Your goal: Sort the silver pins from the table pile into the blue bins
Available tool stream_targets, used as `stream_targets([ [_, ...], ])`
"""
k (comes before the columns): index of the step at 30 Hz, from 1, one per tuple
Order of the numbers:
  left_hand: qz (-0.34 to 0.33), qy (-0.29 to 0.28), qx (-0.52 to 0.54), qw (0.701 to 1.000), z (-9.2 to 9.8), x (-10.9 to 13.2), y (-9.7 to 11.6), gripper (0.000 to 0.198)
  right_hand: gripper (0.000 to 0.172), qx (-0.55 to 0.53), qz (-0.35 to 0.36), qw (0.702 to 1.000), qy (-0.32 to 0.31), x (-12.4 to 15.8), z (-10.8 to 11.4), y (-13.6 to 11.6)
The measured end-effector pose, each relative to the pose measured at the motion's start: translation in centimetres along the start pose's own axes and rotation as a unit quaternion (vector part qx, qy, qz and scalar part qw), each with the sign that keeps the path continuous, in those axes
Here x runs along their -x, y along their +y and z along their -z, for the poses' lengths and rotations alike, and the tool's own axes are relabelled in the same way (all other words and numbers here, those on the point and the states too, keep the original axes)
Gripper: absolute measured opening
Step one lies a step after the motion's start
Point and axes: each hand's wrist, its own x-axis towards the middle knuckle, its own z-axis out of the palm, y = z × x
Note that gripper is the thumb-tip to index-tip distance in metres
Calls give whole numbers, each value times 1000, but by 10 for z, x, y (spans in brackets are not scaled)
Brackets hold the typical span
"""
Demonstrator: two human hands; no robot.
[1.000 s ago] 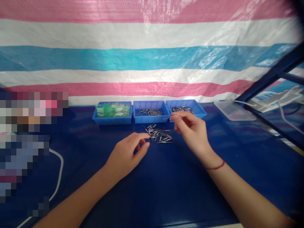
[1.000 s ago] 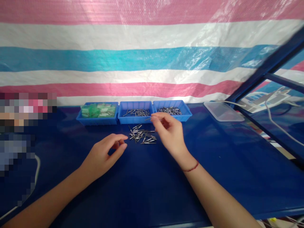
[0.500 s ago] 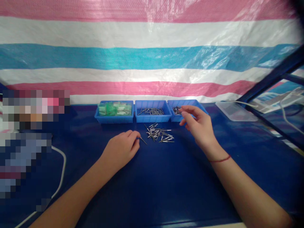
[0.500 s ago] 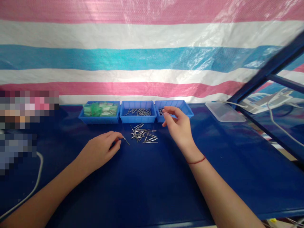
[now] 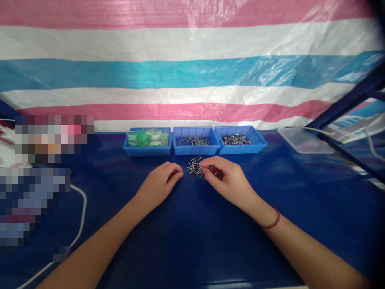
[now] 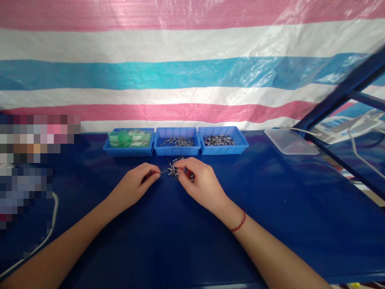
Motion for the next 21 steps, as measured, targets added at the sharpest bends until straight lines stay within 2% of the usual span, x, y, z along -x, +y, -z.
stream_targets([
  [3, 43, 25, 150, 987, -2, 2, 9, 20, 15, -53, -37, 998, -18, 2, -5, -5],
  [7, 63, 10, 257, 964, -5, 5, 19, 20, 17, -141, -75, 987, -21, 4, -9, -12],
  [12, 51, -29, 301, 952, -6, 7, 23, 22, 13, -178, -72, 981, -25, 6, -8, -17],
  [21, 66, -59, 330, 940, -9, 8, 25, 28, 9, -181, -59, 981, -20, 6, -8, -18],
])
